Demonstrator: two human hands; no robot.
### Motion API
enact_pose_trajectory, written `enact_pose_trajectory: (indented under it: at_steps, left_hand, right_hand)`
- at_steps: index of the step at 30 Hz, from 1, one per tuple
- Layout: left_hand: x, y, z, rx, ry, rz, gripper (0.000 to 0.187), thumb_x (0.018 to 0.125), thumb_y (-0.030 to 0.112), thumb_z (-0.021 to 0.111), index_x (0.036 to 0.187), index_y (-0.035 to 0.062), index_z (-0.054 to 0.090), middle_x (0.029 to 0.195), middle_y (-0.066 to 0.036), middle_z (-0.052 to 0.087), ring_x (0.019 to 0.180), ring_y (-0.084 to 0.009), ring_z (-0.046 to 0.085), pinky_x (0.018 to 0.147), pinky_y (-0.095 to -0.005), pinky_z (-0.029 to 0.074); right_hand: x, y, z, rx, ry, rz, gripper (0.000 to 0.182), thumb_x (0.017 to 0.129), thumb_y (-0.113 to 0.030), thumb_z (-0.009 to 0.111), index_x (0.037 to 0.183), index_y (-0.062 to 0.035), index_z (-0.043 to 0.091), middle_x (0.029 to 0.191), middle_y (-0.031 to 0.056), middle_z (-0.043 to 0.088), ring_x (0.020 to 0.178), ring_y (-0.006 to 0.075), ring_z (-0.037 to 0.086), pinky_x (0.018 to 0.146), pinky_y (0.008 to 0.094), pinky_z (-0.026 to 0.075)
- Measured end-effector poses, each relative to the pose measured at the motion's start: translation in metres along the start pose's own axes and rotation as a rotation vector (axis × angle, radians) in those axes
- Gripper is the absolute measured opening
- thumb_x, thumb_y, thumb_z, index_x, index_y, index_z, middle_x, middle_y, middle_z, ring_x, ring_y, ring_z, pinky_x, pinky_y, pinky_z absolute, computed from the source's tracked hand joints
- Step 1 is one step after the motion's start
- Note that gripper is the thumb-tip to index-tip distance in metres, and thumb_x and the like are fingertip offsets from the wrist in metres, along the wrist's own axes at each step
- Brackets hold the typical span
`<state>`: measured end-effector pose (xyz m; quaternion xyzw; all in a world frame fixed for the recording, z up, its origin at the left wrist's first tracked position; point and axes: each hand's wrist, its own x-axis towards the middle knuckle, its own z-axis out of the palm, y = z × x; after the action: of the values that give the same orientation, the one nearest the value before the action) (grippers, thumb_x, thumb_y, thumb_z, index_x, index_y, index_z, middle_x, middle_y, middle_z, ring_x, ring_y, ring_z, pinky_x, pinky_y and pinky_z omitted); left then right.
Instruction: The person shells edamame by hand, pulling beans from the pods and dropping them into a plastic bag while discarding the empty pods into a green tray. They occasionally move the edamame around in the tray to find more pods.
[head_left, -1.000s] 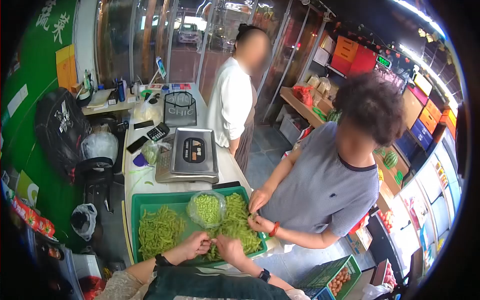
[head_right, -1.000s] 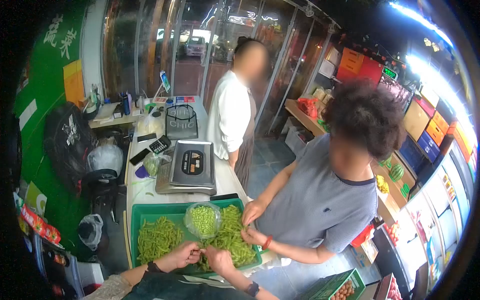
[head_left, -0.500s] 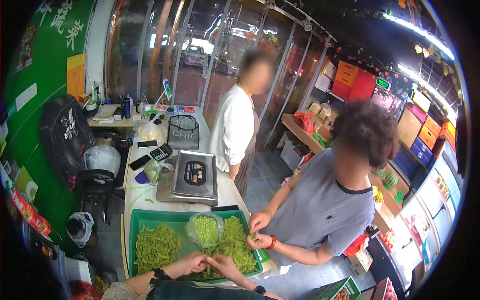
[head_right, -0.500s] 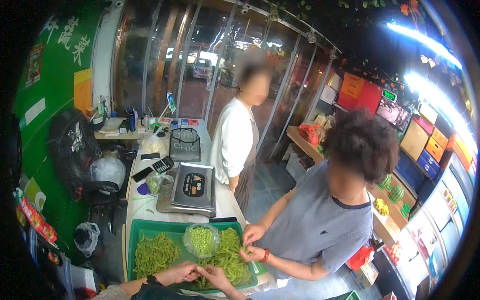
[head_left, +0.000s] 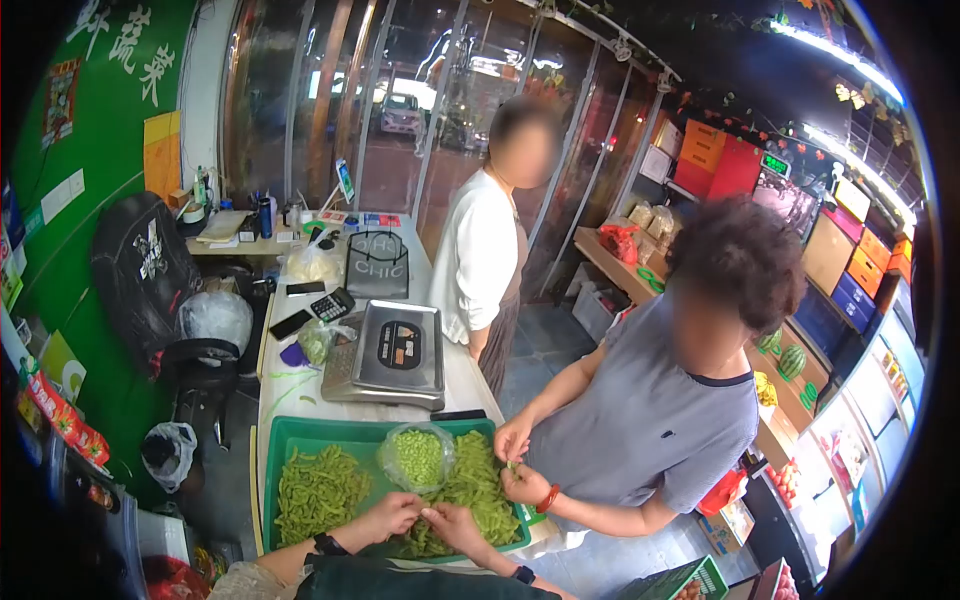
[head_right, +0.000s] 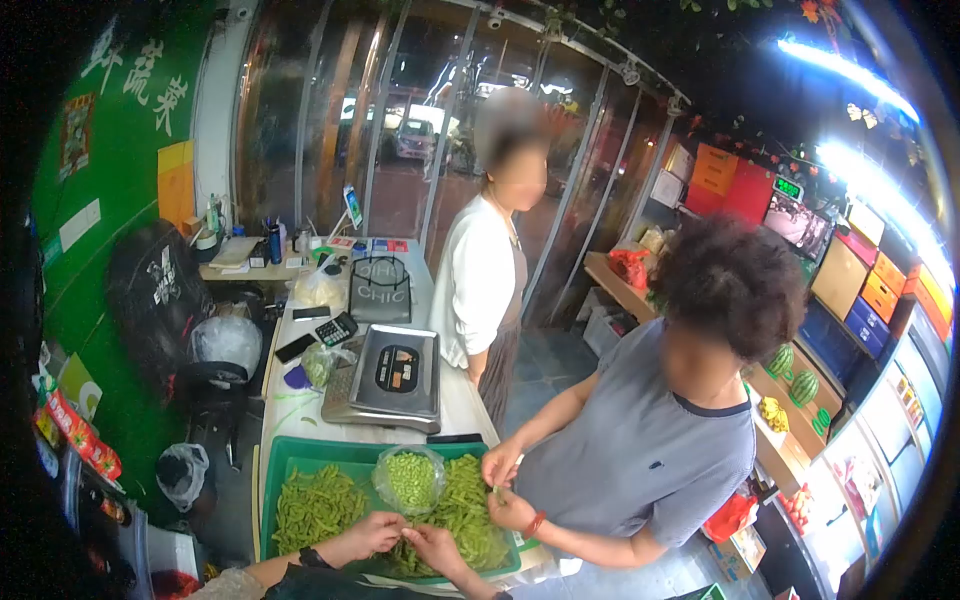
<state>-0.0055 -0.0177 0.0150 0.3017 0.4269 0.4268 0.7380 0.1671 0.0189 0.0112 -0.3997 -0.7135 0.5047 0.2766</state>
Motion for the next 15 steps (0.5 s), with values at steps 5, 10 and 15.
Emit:
enact_pose_trajectory:
  at_steps: [5, 10, 15]
  left_hand:
    - [-0.005, -0.007, 0.013, -0.191, 0.022, 0.032, 0.01, 0.092, 0.012, 0.052, 0.084, 0.006, 0.055, 0.057, 0.005, 0.037, 0.043, -0.0045, 0.032, 0.039, -0.0213, 0.021]
    - [0.016, -0.009, 0.003, -0.353, 0.122, -0.077, 0.013, 0.093, 0.016, 0.054, 0.083, 0.0072, 0.052, 0.059, 0.003, 0.038, 0.043, -0.0058, 0.032, 0.038, -0.0229, 0.023]
    - [0.029, -0.01, -0.005, -0.064, 0.108, -0.161, 0.018, 0.09, 0.02, 0.06, 0.082, 0.0059, 0.053, 0.061, 0.004, 0.038, 0.045, -0.005, 0.033, 0.038, -0.0224, 0.024]
  right_hand:
    - [-0.002, -0.031, 0.002, 0.636, -0.051, 0.282, 0.029, 0.097, -0.027, 0.048, 0.079, -0.005, 0.05, 0.056, -0.0012, 0.041, 0.047, 0.0078, 0.036, 0.044, 0.0231, 0.028]
    - [0.0, 0.008, 0.009, 0.793, -0.051, 0.319, 0.022, 0.096, -0.024, 0.051, 0.086, -0.0044, 0.052, 0.064, 0.0013, 0.048, 0.052, 0.0097, 0.043, 0.046, 0.0228, 0.032]
    - [-0.006, 0.03, -0.008, 0.603, 0.113, 0.396, 0.021, 0.095, -0.022, 0.051, 0.087, -0.0043, 0.058, 0.066, -0.0003, 0.053, 0.053, 0.0074, 0.045, 0.047, 0.0207, 0.034]
